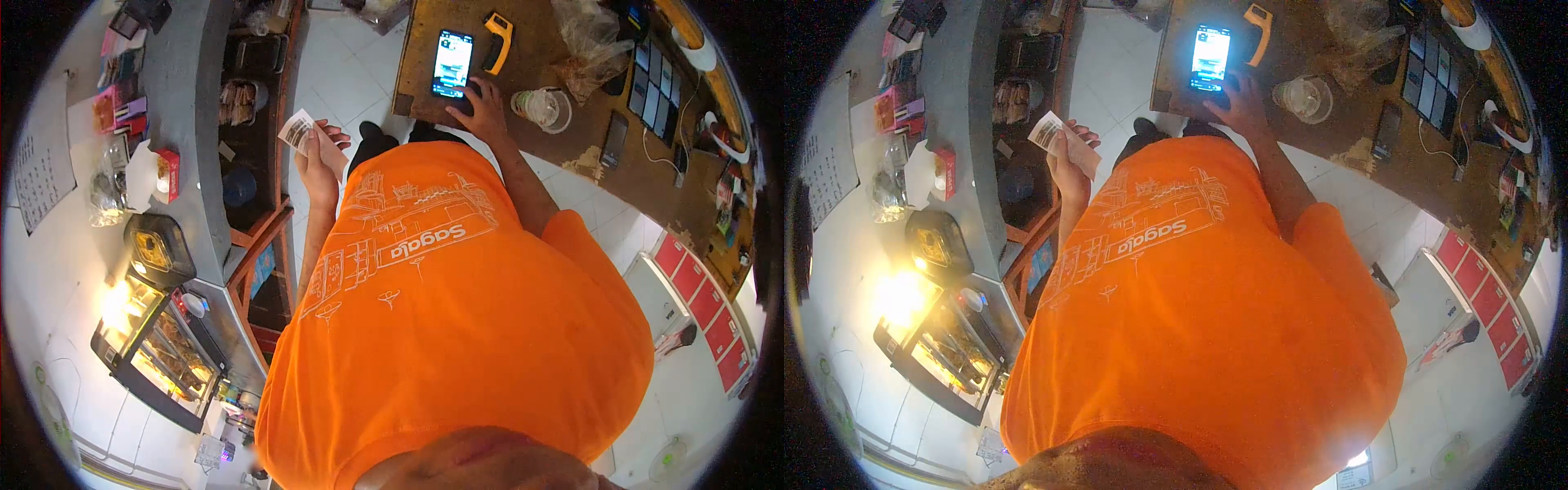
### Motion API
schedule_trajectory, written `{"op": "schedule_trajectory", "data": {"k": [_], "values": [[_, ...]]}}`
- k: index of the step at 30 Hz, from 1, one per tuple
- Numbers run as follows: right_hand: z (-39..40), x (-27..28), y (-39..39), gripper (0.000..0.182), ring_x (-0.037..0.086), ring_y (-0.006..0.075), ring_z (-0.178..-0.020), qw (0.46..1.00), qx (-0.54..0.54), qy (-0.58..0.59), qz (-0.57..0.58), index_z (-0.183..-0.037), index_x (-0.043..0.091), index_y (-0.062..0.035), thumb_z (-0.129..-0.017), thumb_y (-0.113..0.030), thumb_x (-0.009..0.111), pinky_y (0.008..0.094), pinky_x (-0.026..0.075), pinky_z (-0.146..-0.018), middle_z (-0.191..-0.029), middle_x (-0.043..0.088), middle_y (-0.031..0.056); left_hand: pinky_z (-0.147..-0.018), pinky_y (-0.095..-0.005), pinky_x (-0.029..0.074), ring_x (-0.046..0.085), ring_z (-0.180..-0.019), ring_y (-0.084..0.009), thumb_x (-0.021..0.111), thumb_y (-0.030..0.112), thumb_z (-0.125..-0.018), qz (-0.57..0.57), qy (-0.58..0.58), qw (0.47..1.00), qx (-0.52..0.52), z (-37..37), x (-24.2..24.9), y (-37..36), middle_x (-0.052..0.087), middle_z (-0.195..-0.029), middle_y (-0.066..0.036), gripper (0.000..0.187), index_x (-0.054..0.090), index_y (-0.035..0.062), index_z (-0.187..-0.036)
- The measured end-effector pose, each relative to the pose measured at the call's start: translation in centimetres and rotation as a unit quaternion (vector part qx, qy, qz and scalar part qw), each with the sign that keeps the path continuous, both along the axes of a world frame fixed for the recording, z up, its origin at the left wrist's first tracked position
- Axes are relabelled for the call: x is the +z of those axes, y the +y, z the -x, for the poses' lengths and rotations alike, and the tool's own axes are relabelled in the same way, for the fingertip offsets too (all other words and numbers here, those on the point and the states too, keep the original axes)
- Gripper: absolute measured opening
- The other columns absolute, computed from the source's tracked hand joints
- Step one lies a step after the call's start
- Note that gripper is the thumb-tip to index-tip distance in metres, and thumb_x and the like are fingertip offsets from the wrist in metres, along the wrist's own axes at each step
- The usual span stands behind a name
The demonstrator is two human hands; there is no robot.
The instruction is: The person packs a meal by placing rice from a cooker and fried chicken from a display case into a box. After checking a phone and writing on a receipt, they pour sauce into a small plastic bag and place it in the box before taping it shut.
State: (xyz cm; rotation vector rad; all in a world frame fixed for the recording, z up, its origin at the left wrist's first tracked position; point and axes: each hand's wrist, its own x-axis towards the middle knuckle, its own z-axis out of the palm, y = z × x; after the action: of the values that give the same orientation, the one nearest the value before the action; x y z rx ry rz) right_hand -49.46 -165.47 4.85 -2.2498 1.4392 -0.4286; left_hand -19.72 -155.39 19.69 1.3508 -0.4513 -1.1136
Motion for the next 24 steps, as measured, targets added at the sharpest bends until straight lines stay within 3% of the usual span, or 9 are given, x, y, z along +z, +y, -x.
{"op": "schedule_trajectory", "data": {"k": [14,20,22,24], "values": [[-0.1,-0.3,0.0,0.047,0.036,0.0381,-0.123,1.000,-0.009,0.003,-0.018,-0.120,0.058,-0.0230,-0.080,-0.046,0.067,0.0531,0.032,-0.102,-0.132,0.041,0.0158,-0.069,-0.0352,0.052,0.062,-0.076,-0.0224,0.040,0.022,-0.098,-0.006,0.003,1.000,0.002,0.3,0.1,0.0,0.061,-0.087,-0.013,0.031,0.052,-0.0040,-0.108],[-0.1,0.5,-0.3,0.063,0.038,0.0374,-0.121,0.998,-0.012,-0.059,0.011,-0.131,0.047,-0.0125,-0.081,-0.046,0.067,0.0515,0.032,-0.102,-0.130,0.042,0.0166,-0.069,-0.0349,0.051,0.062,-0.077,-0.0222,0.040,0.023,-0.098,-0.006,0.001,1.000,0.002,0.4,0.3,0.1,0.061,-0.087,-0.012,0.031,0.052,-0.0040,-0.108],[0.1,0.8,-0.1,0.069,0.038,0.0364,-0.121,0.998,0.025,0.048,0.006,-0.134,0.042,-0.0070,-0.082,-0.046,0.066,0.0501,0.031,-0.102,-0.130,0.043,0.0167,-0.070,-0.0359,0.051,0.062,-0.078,-0.0226,0.042,0.025,-0.097,-0.008,-0.003,1.000,-0.004,0.3,0.1,0.2,0.061,-0.088,-0.011,0.033,0.051,-0.0034,-0.110],[0.3,-0.1,-0.3,0.068,0.038,0.0360,-0.121,1.000,0.012,0.019,0.006,-0.134,0.043,-0.0095,-0.082,-0.045,0.066,0.0497,0.031,-0.103,-0.130,0.043,0.0164,-0.070,-0.0369,0.050,0.062,-0.078,-0.0231,0.045,0.028,-0.096,-0.011,-0.006,1.000,-0.010,0.3,0.2,0.2,0.061,-0.089,-0.011,0.035,0.051,-0.0029,-0.112]]}}
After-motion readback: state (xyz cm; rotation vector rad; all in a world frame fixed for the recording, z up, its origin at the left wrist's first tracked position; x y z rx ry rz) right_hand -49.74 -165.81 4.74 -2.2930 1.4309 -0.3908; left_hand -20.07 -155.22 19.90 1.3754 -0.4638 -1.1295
